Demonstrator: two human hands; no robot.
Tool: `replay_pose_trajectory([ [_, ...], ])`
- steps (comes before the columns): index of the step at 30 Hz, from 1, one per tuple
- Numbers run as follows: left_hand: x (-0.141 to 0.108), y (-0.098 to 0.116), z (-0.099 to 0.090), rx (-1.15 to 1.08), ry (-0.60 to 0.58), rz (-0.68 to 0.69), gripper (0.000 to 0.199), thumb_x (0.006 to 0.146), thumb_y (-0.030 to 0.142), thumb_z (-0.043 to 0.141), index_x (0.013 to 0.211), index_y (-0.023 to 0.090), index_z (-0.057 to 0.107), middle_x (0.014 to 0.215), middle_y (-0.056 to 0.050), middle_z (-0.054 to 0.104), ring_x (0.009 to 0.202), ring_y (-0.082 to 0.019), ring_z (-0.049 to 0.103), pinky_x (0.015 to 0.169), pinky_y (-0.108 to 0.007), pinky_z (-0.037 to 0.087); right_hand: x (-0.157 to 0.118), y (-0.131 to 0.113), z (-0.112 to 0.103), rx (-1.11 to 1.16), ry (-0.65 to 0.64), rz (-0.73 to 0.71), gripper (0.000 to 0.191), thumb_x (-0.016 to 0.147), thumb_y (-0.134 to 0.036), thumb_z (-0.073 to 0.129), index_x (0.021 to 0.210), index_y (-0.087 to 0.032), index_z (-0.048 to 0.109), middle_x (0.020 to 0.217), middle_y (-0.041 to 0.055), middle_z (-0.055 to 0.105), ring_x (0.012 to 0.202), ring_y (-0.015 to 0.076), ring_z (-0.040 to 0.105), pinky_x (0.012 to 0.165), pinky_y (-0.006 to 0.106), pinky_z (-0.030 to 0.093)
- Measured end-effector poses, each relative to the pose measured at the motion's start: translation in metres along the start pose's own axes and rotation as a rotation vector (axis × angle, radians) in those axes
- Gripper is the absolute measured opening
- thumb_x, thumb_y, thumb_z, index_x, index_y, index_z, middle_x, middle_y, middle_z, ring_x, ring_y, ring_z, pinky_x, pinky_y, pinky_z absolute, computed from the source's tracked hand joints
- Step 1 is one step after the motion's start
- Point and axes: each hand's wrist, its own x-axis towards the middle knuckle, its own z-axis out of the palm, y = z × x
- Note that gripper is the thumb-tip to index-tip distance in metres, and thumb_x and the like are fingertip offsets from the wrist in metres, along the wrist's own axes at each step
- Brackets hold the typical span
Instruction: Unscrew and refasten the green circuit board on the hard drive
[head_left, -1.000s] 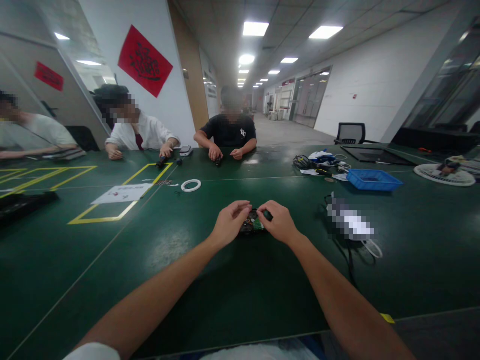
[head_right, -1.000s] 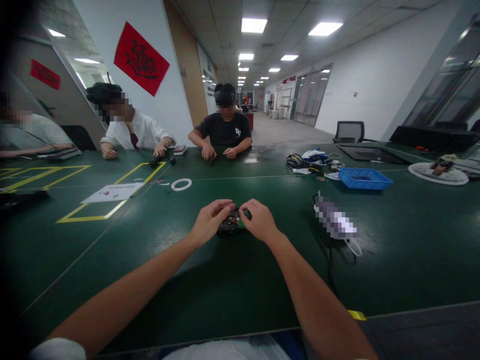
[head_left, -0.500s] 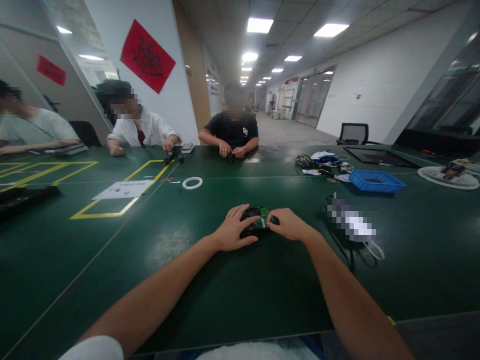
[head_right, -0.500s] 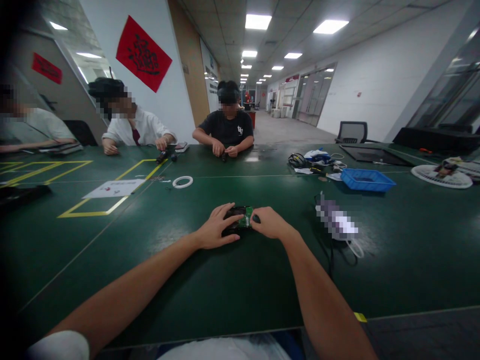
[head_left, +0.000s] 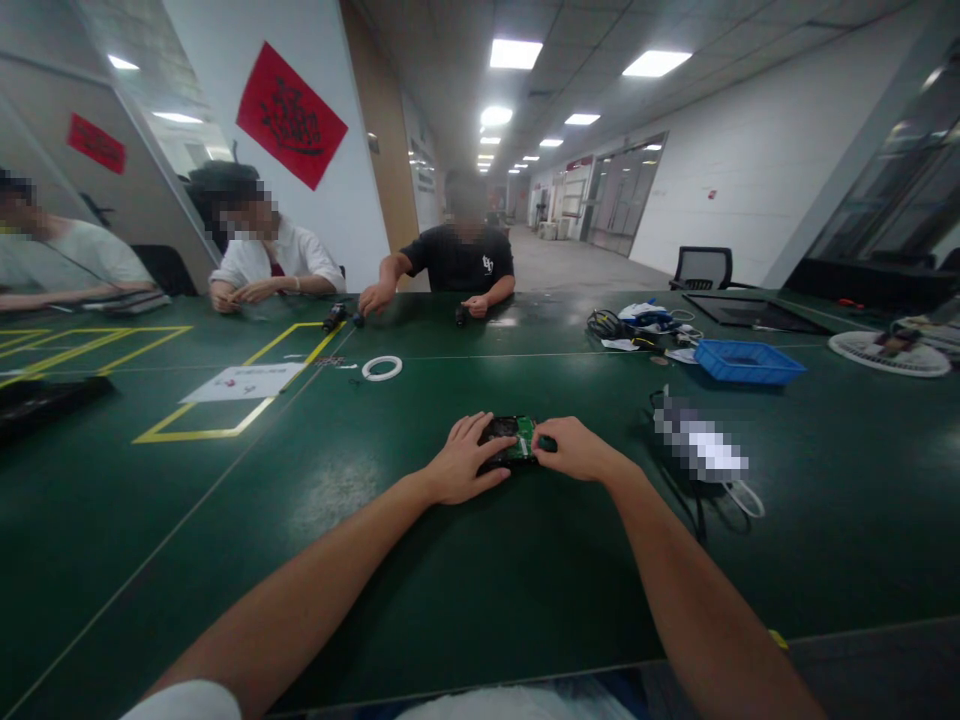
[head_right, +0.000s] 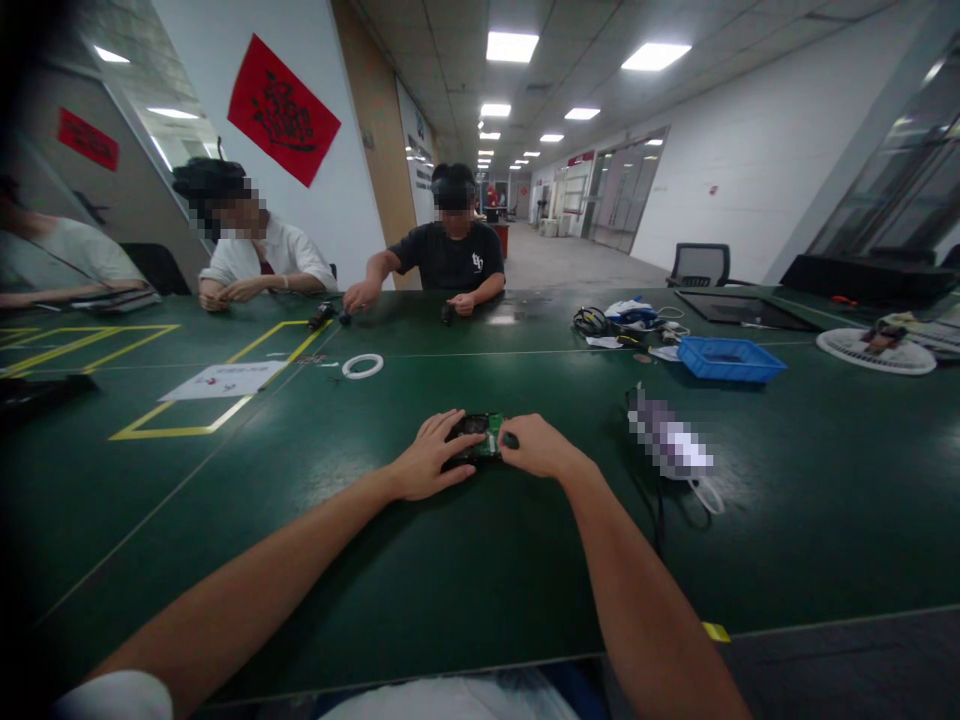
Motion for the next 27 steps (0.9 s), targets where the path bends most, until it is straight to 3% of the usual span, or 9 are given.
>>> replay_pose_trajectory([
  [6, 0.000, 0.000, 0.000, -0.004, -0.004, -0.012, 0.062, 0.093, 0.054, 0.061, 0.151, 0.036, 0.046, 0.167, -0.010, 0.019, 0.151, -0.041, 0.019, 0.120, -0.062, 0.017, 0.001, 0.005, -0.004, -0.008, 0.055, 0.082, 0.006, 0.082, -0.021, 0.066, 0.083, -0.021, 0.073, 0.087, 0.0027, 0.074, 0.081, 0.0181, 0.067, 0.077, 0.028, 0.047],
  [10, 0.000, -0.003, 0.003, -0.024, 0.045, -0.113, 0.082, 0.088, 0.058, 0.064, 0.158, 0.027, 0.034, 0.165, -0.017, 0.020, 0.149, -0.042, 0.022, 0.118, -0.060, 0.023, 0.002, 0.011, -0.001, 0.039, 0.127, 0.375, 0.011, 0.083, -0.024, 0.065, 0.074, -0.019, 0.069, 0.074, 0.0041, 0.072, 0.066, 0.0166, 0.063, 0.062, 0.027, 0.043],
  [12, 0.001, -0.005, 0.004, -0.036, 0.065, -0.151, 0.090, 0.087, 0.060, 0.064, 0.160, 0.022, 0.029, 0.161, -0.020, 0.028, 0.147, -0.041, 0.027, 0.118, -0.059, 0.024, 0.001, 0.017, 0.001, 0.126, 0.131, 0.541, 0.016, 0.085, -0.027, 0.062, 0.072, -0.019, 0.067, 0.066, 0.0032, 0.069, 0.057, 0.0149, 0.060, 0.055, 0.026, 0.040],
  [14, 0.001, -0.006, 0.005, -0.044, 0.074, -0.159, 0.091, 0.087, 0.062, 0.063, 0.159, 0.020, 0.029, 0.156, -0.019, 0.036, 0.144, -0.039, 0.032, 0.119, -0.057, 0.024, 0.001, 0.023, 0.002, 0.184, 0.136, 0.616, 0.017, 0.085, -0.028, 0.061, 0.072, -0.019, 0.067, 0.065, 0.0027, 0.068, 0.055, 0.0145, 0.059, 0.053, 0.026, 0.039],
  [18, 0.001, -0.005, 0.003, -0.036, 0.080, -0.147, 0.087, 0.088, 0.064, 0.060, 0.158, 0.022, 0.031, 0.151, -0.018, 0.041, 0.140, -0.037, 0.036, 0.118, -0.055, 0.027, 0.001, 0.034, 0.006, 0.141, 0.291, 0.561, 0.015, 0.081, -0.033, 0.068, 0.075, -0.020, 0.068, 0.073, 0.0037, 0.070, 0.065, 0.0169, 0.063, 0.055, 0.026, 0.042],
  [22, 0.001, -0.001, 0.002, 0.006, 0.075, -0.148, 0.080, 0.088, 0.065, 0.059, 0.155, 0.026, 0.038, 0.147, -0.017, 0.042, 0.136, -0.039, 0.038, 0.114, -0.057, 0.030, 0.004, 0.034, 0.008, 0.346, 0.482, 0.474, 0.024, 0.090, -0.036, 0.057, 0.105, -0.022, 0.068, 0.080, 0.0020, 0.070, 0.065, 0.0165, 0.066, 0.060, 0.028, 0.051],
  [27, 0.000, 0.004, 0.009, 0.065, 0.167, -0.312, 0.074, 0.088, 0.067, 0.057, 0.148, 0.026, 0.048, 0.140, -0.018, 0.045, 0.130, -0.041, 0.040, 0.107, -0.060, 0.033, 0.010, 0.023, 0.008, 0.595, 0.644, 0.361, 0.037, 0.092, -0.041, 0.060, 0.122, -0.021, 0.053, 0.096, 0.0044, 0.072, 0.083, 0.0197, 0.074, 0.078, 0.036, 0.060],
])
